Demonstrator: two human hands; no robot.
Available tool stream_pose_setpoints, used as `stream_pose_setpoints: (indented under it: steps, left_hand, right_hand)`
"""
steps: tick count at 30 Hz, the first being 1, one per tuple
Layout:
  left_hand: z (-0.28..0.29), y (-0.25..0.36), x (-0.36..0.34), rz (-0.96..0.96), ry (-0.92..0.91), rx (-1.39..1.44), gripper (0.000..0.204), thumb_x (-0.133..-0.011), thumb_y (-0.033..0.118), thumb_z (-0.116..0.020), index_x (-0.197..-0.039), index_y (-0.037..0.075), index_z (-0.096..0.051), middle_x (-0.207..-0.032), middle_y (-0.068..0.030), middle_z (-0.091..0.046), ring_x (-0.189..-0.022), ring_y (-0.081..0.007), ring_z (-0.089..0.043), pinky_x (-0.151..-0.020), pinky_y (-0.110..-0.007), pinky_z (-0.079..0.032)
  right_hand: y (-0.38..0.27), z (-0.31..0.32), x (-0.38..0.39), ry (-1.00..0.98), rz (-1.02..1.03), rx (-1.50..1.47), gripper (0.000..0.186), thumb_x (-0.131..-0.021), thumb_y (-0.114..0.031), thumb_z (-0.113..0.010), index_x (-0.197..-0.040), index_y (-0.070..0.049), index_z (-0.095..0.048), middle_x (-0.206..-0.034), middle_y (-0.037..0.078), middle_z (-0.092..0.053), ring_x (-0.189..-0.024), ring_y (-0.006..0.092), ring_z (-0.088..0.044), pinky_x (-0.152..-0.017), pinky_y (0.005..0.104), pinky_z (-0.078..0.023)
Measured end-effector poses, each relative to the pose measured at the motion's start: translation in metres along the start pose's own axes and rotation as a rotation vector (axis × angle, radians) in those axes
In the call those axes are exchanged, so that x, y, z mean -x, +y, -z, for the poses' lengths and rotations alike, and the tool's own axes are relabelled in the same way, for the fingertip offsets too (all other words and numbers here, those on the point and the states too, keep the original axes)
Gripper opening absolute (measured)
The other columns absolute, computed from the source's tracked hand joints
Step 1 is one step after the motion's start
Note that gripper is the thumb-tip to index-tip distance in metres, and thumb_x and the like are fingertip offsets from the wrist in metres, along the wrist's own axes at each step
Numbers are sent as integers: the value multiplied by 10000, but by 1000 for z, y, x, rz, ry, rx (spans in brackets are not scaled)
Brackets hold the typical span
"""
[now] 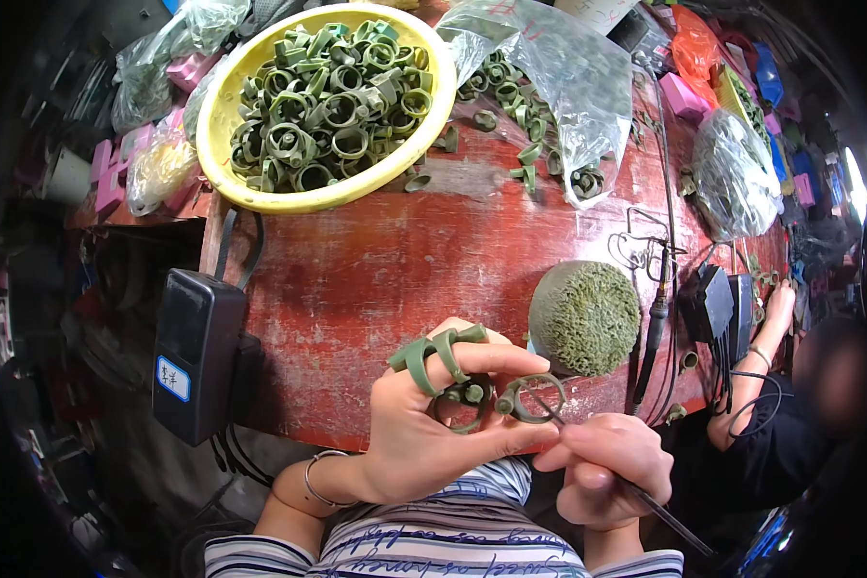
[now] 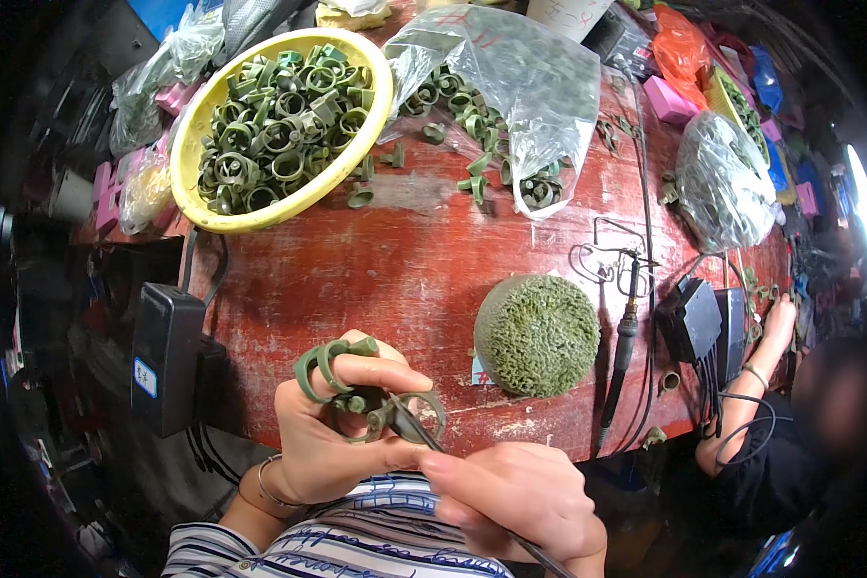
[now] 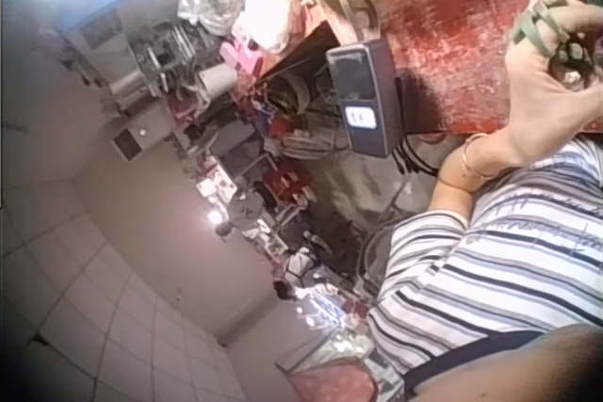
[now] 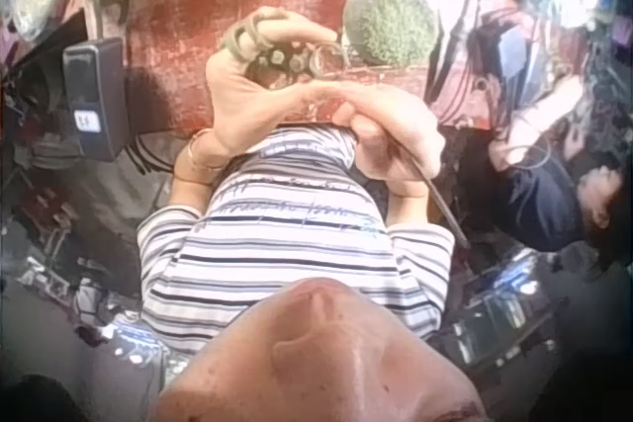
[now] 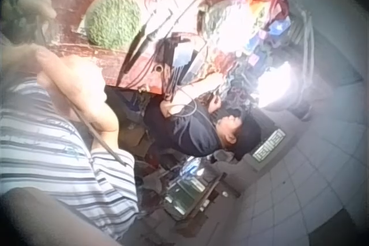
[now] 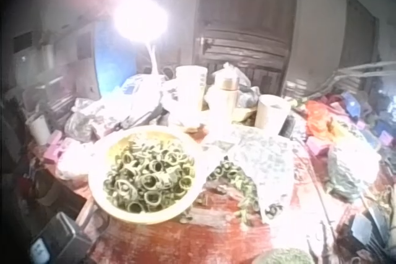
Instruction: Using a soldering iron to melt and attach green plastic rings to a foam base.
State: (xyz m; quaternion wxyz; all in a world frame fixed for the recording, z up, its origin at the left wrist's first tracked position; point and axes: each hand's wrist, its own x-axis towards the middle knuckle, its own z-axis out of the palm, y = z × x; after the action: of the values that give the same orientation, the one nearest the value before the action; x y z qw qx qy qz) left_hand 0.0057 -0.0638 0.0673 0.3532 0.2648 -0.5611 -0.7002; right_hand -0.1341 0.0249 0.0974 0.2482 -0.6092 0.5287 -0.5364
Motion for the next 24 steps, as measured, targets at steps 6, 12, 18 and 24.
stream_pose_setpoints:
  steps: [6,12,18,24]
  left_hand:
    - [-2,-1,2,-31,30,-40,405,-633,-5,-778,-1002,12,-613,-936,-51,-540,-632,-40,-517,-526,-160,-428]
    - [0,-5,1,39,8,128,385,-674,-28,-738,-1031,-13,-594,-975,-63,-548,-736,-67,-545,-617,-180,-453]
    - [-2,-2,1,257,7,413,424,-685,52,-734,-1057,-30,-549,-1020,-132,-572,-857,-179,-603,-790,-301,-484]
    - [4,-5,2,262,-8,506,423,-749,69,-663,-1128,-24,-499,-1093,-157,-561,-902,-185,-599,-732,-265,-501]
  right_hand:
    - [2,-5,9,108,51,104,254,-737,48,-601,-990,35,-585,-653,80,-617,-553,192,-601,-505,278,-473]
    - [-1,-6,8,162,-61,191,186,-833,7,-550,-1019,13,-555,-679,98,-602,-533,172,-559,-503,259,-456]
    - [13,-10,7,117,-10,206,231,-842,-9,-560,-1072,22,-552,-657,79,-580,-544,144,-544,-503,244,-448]
    - [22,-13,-8,194,-122,184,171,-841,8,-545,-1000,24,-605,-619,85,-576,-536,152,-566,-493,241,-444]
